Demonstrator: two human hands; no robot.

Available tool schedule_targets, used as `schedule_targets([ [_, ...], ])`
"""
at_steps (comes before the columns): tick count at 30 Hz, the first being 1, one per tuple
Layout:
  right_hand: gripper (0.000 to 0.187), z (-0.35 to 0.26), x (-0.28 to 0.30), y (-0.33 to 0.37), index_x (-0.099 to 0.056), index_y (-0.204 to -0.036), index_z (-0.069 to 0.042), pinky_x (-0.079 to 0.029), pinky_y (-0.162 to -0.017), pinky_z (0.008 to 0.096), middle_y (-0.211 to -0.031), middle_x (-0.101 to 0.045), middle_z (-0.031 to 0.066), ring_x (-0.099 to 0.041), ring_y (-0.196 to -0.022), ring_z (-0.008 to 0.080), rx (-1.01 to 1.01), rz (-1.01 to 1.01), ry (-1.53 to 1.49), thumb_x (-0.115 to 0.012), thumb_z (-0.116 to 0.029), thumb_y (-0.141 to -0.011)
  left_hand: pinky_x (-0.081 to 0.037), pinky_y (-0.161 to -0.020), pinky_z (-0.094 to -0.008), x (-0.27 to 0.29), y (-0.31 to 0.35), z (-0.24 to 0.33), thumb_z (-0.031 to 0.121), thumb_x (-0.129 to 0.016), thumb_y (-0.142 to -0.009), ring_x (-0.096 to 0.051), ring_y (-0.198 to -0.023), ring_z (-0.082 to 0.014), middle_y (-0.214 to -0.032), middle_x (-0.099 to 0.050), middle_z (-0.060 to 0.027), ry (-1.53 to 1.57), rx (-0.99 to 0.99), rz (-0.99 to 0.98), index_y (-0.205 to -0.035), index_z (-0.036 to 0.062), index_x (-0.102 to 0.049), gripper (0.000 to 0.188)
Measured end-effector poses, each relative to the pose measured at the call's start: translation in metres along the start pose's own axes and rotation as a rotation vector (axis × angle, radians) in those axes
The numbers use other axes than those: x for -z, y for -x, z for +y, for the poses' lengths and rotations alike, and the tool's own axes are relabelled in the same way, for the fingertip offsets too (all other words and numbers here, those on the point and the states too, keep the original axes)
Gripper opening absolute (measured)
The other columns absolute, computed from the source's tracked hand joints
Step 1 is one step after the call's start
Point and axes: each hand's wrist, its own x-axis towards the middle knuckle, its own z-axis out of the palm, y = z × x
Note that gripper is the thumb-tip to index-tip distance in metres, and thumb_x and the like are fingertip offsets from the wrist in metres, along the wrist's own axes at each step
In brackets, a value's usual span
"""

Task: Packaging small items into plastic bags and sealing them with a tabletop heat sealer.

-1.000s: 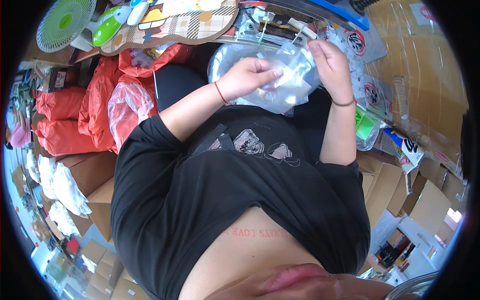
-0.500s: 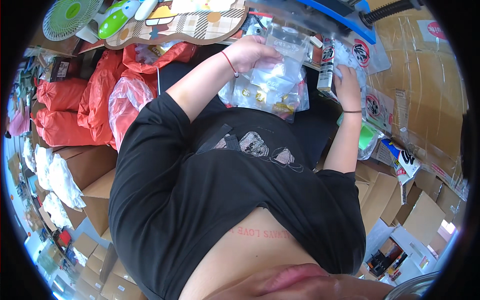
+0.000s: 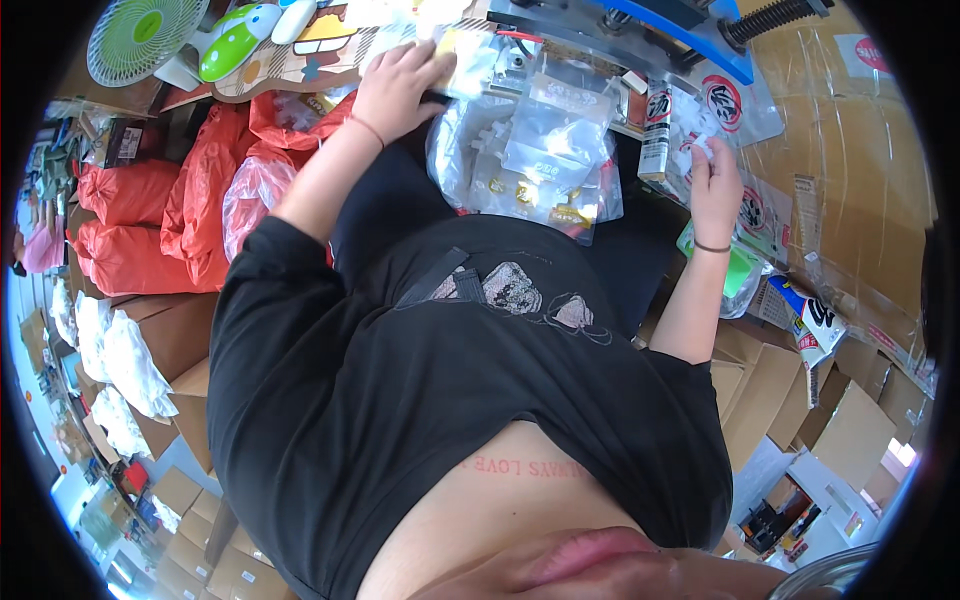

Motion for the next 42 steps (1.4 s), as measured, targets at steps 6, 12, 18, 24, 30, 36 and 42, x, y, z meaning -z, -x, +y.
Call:
schedule_targets([
  [6,0.022,-0.072,-0.016,0.01,-0.063,-0.107,-0.001,-0.05,-0.075,0.0307,-0.091,-0.065,0.0144,-0.064,-0.082,0.0241,0.368,-0.145,-0.164,-0.057,-0.02,-0.098,-0.052,-0.076,-0.0319,-0.008,0.016,0.013,0.03,-0.073,-0.086,-0.066,-0.086,-0.0229,-0.091,-0.068,-0.0108,0.664,0.502,-0.01,-0.111,0.0071,-0.068,0.034],
  [12,0.017,-0.123,-0.024,-0.011,-0.064,-0.1,-0.001,-0.048,-0.071,0.0251,-0.085,-0.065,0.0066,-0.06,-0.076,0.0122,0.438,-0.293,-0.445,-0.059,-0.017,-0.098,-0.048,-0.062,-0.0245,0.035,-0.021,0.085,0.029,-0.072,-0.089,-0.057,-0.062,-0.0051,-0.068,-0.066,0.0011,1.137,0.538,-0.401,-0.088,0.0013,-0.073,0.028],
  [18,0.019,-0.122,-0.021,-0.016,-0.064,-0.099,0.001,-0.046,-0.068,0.0225,-0.082,-0.064,-0.0012,-0.054,-0.073,0.0053,0.376,-0.298,-0.461,-0.063,-0.018,-0.097,-0.046,-0.062,-0.0223,0.033,-0.025,0.125,0.032,-0.075,-0.088,-0.055,-0.063,-0.0042,-0.072,-0.066,0.0034,1.64,0.617,-0.549,-0.088,0.0024,-0.074,0.029],
  [24,0.022,-0.096,-0.002,-0.016,-0.065,-0.098,0.001,-0.046,-0.067,0.0247,-0.081,-0.065,0.0029,-0.057,-0.071,0.0103,0.303,-0.374,-0.566,-0.062,-0.021,-0.097,-0.046,-0.066,-0.0215,0.023,-0.03,0.146,0.029,-0.072,-0.091,-0.056,-0.068,-0.0046,-0.074,-0.068,0.0013,1.819,0.626,-0.643,-0.089,0.0035,-0.074,0.025],
  [30,0.021,-0.104,0.01,-0.013,-0.064,-0.104,0.001,-0.045,-0.07,0.0234,-0.081,-0.063,0.0025,-0.055,-0.076,0.0083,0.337,-0.413,-0.335,-0.061,-0.019,-0.098,-0.05,-0.075,-0.0221,0.024,-0.034,0.151,0.028,-0.07,-0.092,-0.064,-0.078,-0.0063,-0.084,-0.071,-0.0012,1.867,0.725,-0.743,-0.101,0.004,-0.072,0.026],
  [36,0.021,-0.074,0.007,-0.026,-0.063,-0.112,-0.003,-0.048,-0.078,0.0324,-0.096,-0.066,0.0114,-0.062,-0.089,0.0224,0.406,-0.412,-0.251,-0.059,-0.015,-0.096,-0.052,-0.079,-0.0237,0.023,-0.034,0.156,0.023,-0.07,-0.092,-0.067,-0.086,-0.0092,-0.094,-0.072,-0.0038,2.099,0.768,-0.818,-0.108,0.0031,-0.069,0.026],
  [42,0.028,0.009,-0.014,-0.024,-0.061,-0.118,-0.006,-0.046,-0.09,0.0416,-0.104,-0.062,0.0192,-0.057,-0.104,0.0384,0.281,-0.271,0.294,-0.06,-0.01,-0.09,-0.057,-0.081,-0.0296,-0.001,-0.042,0.126,0.01,-0.071,-0.086,-0.069,-0.092,-0.0148,-0.1,-0.071,-0.0061,2.15,0.864,-0.639,-0.109,0.0016,-0.067,0.025],
])
